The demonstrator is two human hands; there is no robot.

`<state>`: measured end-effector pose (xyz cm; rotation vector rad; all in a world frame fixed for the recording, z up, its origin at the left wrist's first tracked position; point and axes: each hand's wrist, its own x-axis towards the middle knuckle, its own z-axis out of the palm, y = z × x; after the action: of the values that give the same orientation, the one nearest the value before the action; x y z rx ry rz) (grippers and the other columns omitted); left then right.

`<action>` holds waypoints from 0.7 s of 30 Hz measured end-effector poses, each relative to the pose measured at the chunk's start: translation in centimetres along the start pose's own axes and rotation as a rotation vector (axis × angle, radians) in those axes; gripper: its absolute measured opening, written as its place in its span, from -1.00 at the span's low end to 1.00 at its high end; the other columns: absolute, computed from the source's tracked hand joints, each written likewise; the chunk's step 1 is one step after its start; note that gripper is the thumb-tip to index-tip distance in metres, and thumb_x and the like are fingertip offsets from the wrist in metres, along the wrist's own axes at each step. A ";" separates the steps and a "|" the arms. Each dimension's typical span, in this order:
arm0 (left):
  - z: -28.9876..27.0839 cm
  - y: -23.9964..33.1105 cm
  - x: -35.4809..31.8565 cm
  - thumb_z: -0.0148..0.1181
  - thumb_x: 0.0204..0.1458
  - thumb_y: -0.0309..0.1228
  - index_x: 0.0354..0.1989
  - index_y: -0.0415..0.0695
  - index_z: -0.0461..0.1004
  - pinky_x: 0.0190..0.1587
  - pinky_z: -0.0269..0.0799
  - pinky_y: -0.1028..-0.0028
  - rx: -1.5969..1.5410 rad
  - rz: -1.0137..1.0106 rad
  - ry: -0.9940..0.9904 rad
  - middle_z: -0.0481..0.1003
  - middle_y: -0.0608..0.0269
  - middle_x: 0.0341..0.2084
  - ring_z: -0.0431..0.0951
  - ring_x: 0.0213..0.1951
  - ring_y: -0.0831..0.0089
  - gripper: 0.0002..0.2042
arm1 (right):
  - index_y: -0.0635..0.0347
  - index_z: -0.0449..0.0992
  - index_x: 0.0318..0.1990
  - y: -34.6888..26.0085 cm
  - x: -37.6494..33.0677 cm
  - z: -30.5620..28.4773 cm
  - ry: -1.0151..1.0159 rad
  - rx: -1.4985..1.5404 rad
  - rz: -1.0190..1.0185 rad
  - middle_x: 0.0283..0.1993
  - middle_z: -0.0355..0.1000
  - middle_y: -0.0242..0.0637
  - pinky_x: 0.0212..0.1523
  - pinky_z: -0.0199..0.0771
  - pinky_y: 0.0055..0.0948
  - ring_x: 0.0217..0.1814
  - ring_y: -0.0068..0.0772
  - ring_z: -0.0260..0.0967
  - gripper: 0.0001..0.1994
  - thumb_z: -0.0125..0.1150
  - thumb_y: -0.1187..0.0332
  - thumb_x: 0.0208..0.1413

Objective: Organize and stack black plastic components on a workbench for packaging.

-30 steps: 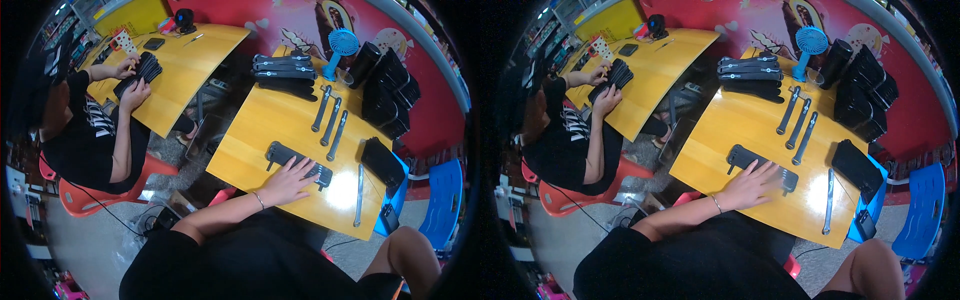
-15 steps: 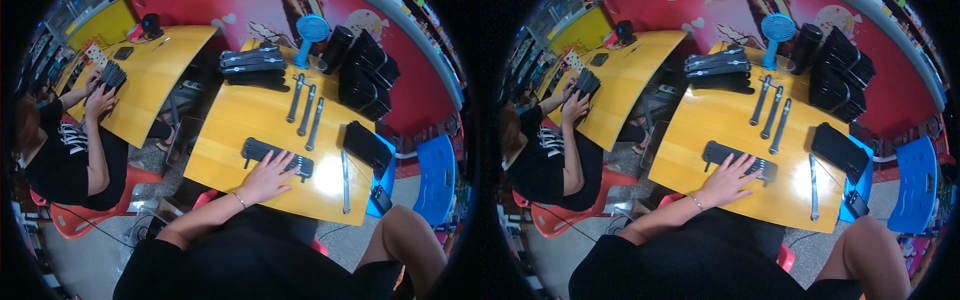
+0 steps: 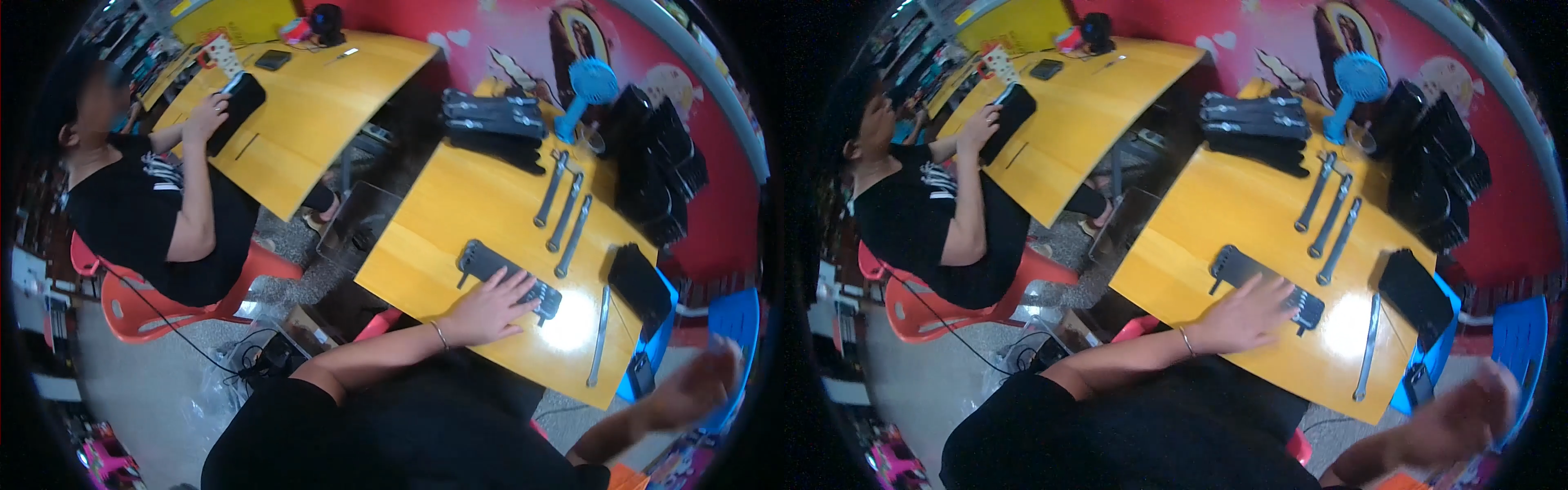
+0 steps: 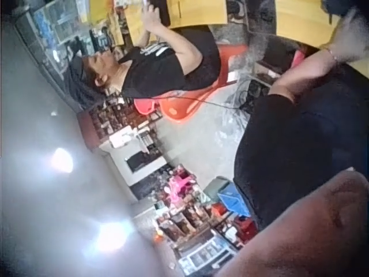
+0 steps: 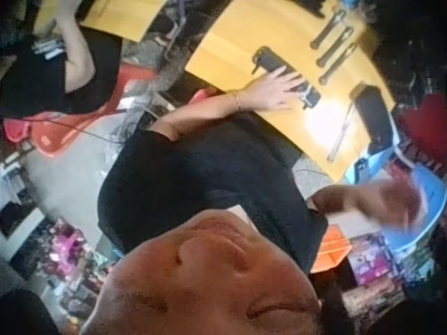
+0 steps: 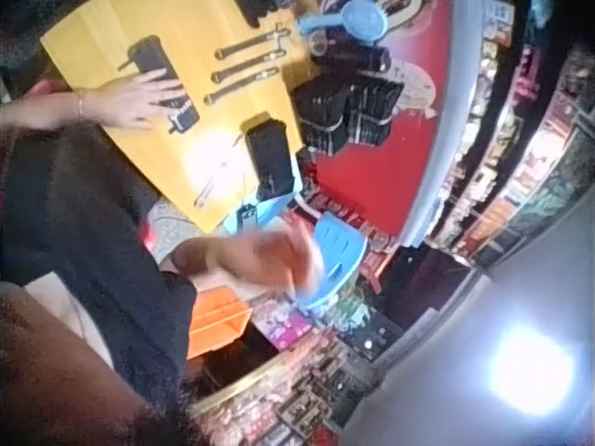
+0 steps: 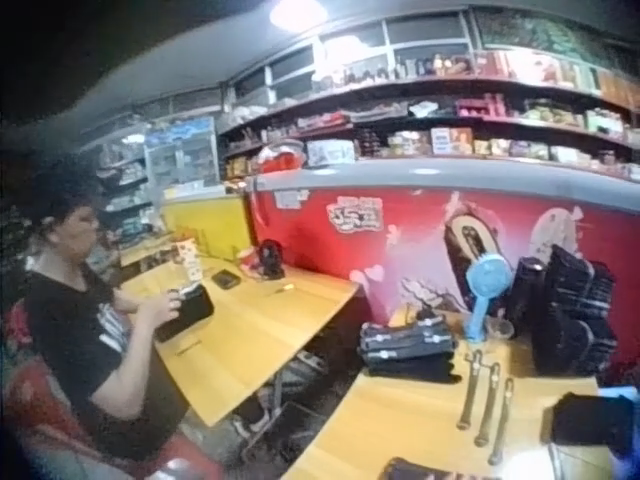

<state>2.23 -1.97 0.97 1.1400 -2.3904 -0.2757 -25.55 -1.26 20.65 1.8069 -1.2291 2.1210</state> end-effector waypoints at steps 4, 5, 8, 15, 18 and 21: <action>-0.5 -0.6 -0.5 0.07 0.09 -0.09 0.20 -0.07 0.31 0.33 -0.11 0.06 0.002 -0.045 -0.091 0.16 -0.02 0.27 0.05 0.34 0.10 -0.47 | 0.30 0.43 -0.14 4.0 -10.0 4.4 -0.564 -0.026 0.230 -0.12 0.37 -0.17 -0.25 0.35 -0.49 -0.25 -0.40 0.33 -0.79 -0.05 0.62 0.07; -0.4 -0.7 -0.5 0.09 0.08 -0.09 0.21 -0.04 0.30 0.33 -0.10 0.05 0.006 -0.064 -0.078 0.13 -0.01 0.28 0.04 0.34 0.09 -0.47 | 0.32 0.44 -0.17 4.3 -12.2 4.7 -0.581 0.020 0.410 -0.20 0.38 -0.20 -0.32 0.35 -0.54 -0.35 -0.47 0.33 -0.77 -0.03 0.72 0.03; 0.0 -0.6 0.0 0.10 0.07 -0.09 0.22 0.01 0.29 0.32 -0.08 0.03 0.009 -0.058 -0.086 0.12 0.01 0.30 0.05 0.34 0.09 -0.46 | 0.30 0.49 -0.28 5.2 -16.0 4.6 -0.637 -0.082 0.486 -0.29 0.42 -0.20 -0.37 0.36 -0.56 -0.35 -0.44 0.38 -0.88 0.09 0.65 0.06; 0.4 0.1 0.1 0.09 0.08 -0.09 0.23 0.05 0.29 0.31 -0.07 0.03 0.034 -0.070 -0.106 0.13 0.00 0.29 0.07 0.33 0.07 -0.48 | 0.30 0.49 -0.20 8.1 -20.2 5.5 -0.554 -0.120 0.598 -0.35 0.34 -0.40 -0.44 0.21 -0.65 -0.43 -0.68 0.23 -0.89 0.07 0.57 0.14; 0.1 0.0 0.2 0.09 0.08 -0.10 0.21 0.03 0.31 0.30 -0.05 0.03 0.042 -0.073 -0.097 0.14 -0.01 0.28 0.09 0.32 0.07 -0.49 | 0.30 0.49 -0.19 7.6 -20.3 6.3 -0.504 -0.157 0.664 -0.37 0.36 -0.42 -0.45 0.21 -0.67 -0.44 -0.71 0.22 -0.89 0.07 0.55 0.16; -0.2 0.0 0.3 0.10 0.08 -0.11 0.20 0.01 0.33 0.30 -0.03 0.04 0.065 -0.071 -0.084 0.15 -0.02 0.27 0.10 0.31 0.08 -0.50 | 0.31 0.49 -0.18 7.0 -19.9 6.6 -0.472 -0.144 0.697 -0.36 0.39 -0.40 -0.45 0.22 -0.67 -0.44 -0.71 0.23 -0.88 0.07 0.54 0.16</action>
<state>2.17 -2.21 1.20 1.2680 -2.4515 -0.2762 -18.37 -1.88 -0.28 2.0929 -2.3453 1.8171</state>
